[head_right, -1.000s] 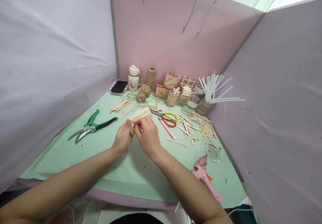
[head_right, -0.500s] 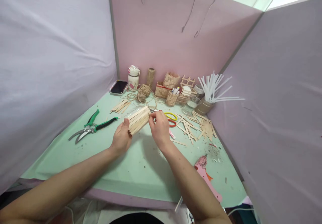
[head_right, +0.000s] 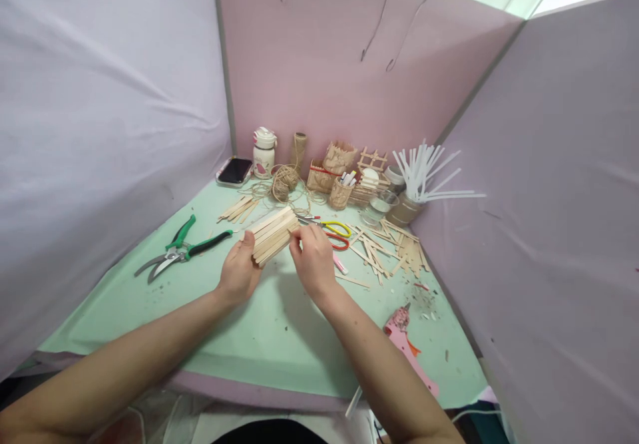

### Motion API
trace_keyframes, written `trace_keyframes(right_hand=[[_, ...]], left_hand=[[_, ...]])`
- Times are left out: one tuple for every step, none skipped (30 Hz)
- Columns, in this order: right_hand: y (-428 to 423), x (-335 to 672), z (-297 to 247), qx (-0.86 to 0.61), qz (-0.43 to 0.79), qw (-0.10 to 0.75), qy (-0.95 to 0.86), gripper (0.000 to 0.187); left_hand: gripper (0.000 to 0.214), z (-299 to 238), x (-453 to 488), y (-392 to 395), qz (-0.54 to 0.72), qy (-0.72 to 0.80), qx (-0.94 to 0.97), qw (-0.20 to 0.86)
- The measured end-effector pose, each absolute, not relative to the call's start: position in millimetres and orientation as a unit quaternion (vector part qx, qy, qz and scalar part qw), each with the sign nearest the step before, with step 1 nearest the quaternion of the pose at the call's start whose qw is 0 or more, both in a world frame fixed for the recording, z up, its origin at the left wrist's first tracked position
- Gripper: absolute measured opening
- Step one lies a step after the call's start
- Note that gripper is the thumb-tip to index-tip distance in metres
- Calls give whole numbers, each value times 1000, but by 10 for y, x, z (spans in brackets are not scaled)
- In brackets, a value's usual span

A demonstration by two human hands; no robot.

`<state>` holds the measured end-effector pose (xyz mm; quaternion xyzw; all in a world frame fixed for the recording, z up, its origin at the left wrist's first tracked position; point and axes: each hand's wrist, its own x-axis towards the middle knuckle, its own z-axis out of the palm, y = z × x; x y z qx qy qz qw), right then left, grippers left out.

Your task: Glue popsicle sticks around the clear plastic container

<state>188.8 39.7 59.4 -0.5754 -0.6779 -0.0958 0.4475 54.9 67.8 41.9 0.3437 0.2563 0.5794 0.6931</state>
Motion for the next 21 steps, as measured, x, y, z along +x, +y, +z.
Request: trace_keyframes(right_hand=[[384, 1881, 598, -576, -98, 449, -676, 16], [368, 1863, 598, -574, -99, 448, -678, 16], [349, 1834, 596, -568, -100, 444, -686, 16], [328, 1798, 592, -559, -98, 437, -697, 17], [309, 1758, 585, -549, -97, 429, -711, 17], [293, 1718, 580, -540, -97, 423, -721, 17], [282, 1683, 575, -534, -98, 419, -728, 18], [278, 1655, 574, -531, -101, 419, -730, 18], [282, 1639, 577, -530, -103, 421, -729, 19], [292, 1635, 585, -530, -106, 426, -726, 19], [308, 1643, 597, -531, -107, 431, -722, 19], [329, 1662, 612, -534, -109, 436, -717, 18], [351, 1689, 631, -537, -110, 442, -710, 18], [374, 1722, 651, -543, -112, 448, -702, 18], [395, 1756, 673, -549, -113, 454, -693, 17], [411, 1787, 693, -555, -114, 460, -684, 17], [421, 1813, 711, -561, -115, 465, -675, 16], [424, 1830, 725, -567, -115, 469, -667, 16], [420, 1837, 735, -571, -112, 471, -663, 15], [411, 1836, 741, -570, -106, 471, -665, 15], [399, 1828, 744, -566, -100, 467, -672, 15]], left_hand=[[62, 421, 549, 676, 576, 255, 344, 696], [62, 426, 550, 674, 572, 254, 344, 700], [62, 432, 551, 672, 568, 251, 344, 704], [62, 438, 552, 670, 563, 247, 345, 709], [62, 443, 553, 670, 559, 241, 347, 713], [62, 445, 553, 670, 557, 236, 350, 716], [61, 441, 553, 671, 556, 232, 354, 715], [61, 431, 552, 674, 556, 230, 362, 712], [61, 414, 551, 677, 558, 234, 370, 705], [61, 390, 549, 680, 559, 241, 380, 697], [61, 363, 546, 683, 559, 250, 393, 686], [61, 336, 543, 685, 558, 259, 407, 675], [61, 310, 540, 686, 557, 264, 422, 665], [61, 290, 536, 685, 556, 266, 437, 655], [61, 277, 533, 682, 555, 266, 450, 647], [61, 272, 530, 678, 553, 262, 462, 641], [61, 275, 527, 673, 551, 259, 471, 638], [61, 283, 524, 667, 548, 256, 479, 636], [61, 295, 521, 660, 545, 253, 486, 635], [60, 309, 518, 653, 542, 248, 493, 633], [59, 323, 514, 645, 538, 244, 502, 632]])
